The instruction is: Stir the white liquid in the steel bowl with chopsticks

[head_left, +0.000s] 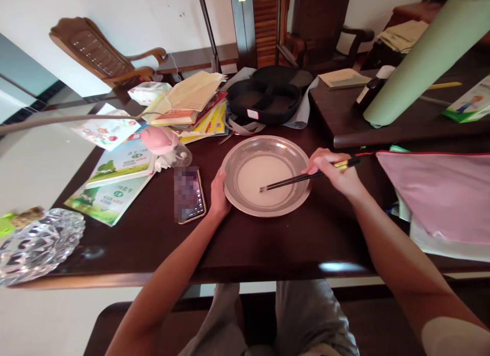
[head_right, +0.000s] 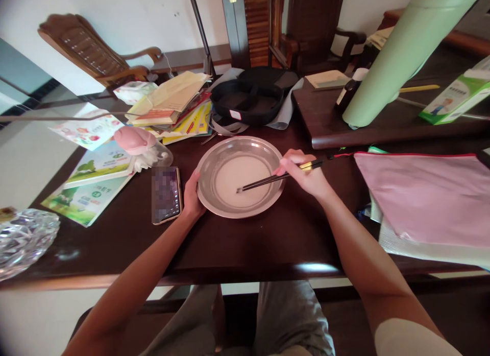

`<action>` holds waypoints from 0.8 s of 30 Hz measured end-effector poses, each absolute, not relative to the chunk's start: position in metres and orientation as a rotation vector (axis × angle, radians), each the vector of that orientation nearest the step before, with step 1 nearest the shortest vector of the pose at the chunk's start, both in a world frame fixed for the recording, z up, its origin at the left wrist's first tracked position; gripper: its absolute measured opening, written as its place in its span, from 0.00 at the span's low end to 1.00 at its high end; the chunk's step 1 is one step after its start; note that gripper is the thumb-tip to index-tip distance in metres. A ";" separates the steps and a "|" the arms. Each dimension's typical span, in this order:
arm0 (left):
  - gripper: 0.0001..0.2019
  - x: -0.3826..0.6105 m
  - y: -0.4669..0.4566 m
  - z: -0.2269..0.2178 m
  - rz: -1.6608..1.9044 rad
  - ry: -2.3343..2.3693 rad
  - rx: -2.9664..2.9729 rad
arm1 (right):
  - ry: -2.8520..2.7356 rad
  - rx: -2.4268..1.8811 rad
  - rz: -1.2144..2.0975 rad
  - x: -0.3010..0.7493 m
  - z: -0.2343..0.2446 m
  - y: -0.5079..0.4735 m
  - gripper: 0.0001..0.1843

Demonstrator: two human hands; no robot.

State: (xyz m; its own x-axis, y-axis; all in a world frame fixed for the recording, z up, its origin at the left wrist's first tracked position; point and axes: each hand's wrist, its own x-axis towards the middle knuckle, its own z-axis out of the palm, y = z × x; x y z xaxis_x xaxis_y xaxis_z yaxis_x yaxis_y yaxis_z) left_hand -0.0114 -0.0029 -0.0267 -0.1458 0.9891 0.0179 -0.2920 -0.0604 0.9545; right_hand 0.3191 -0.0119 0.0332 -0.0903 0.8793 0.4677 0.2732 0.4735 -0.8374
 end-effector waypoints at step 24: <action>0.27 -0.011 -0.002 -0.028 1.469 1.040 0.925 | -1.592 -0.981 0.679 0.323 0.031 -0.012 0.31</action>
